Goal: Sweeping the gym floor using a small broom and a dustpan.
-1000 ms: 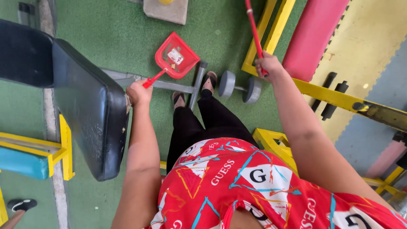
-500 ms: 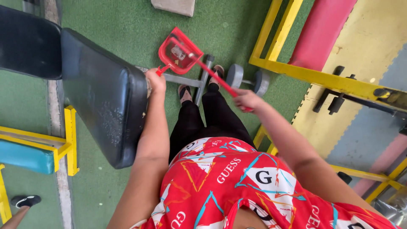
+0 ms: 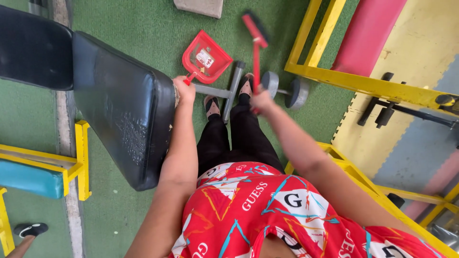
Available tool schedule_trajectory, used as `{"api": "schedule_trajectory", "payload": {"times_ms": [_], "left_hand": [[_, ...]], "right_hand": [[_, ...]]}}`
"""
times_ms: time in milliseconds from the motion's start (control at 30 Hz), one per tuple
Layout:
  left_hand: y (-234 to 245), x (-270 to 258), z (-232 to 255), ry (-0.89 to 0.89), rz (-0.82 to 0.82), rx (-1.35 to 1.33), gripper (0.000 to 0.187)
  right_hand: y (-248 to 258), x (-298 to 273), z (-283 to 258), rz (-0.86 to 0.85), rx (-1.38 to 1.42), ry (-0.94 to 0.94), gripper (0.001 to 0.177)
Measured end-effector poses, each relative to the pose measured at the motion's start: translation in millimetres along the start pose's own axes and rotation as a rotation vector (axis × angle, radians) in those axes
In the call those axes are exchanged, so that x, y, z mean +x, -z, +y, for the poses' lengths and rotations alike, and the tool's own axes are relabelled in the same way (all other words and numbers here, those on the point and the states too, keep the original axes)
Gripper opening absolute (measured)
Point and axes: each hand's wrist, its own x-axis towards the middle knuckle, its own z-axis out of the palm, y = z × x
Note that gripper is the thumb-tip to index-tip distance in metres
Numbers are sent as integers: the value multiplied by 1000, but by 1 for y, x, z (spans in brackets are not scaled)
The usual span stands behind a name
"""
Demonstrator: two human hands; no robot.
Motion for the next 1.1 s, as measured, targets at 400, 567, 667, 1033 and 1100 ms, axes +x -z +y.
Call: {"api": "schedule_trajectory", "payload": {"times_ms": [400, 567, 667, 1033, 1100], "left_hand": [[21, -12, 29, 60, 7, -149, 23], [45, -24, 106, 247, 49, 62, 32], [52, -24, 153, 425, 35, 209, 33], [20, -6, 174, 425, 6, 190, 30], [19, 1, 175, 439, -15, 234, 33]], "right_hand": [[166, -130, -70, -373, -251, -42, 84], [214, -64, -139, -200, -483, 33, 82], [223, 12, -191, -138, -514, 86, 80], [151, 65, -144, -130, -468, -23, 40], [129, 6, -116, -254, -498, 16, 87]]}}
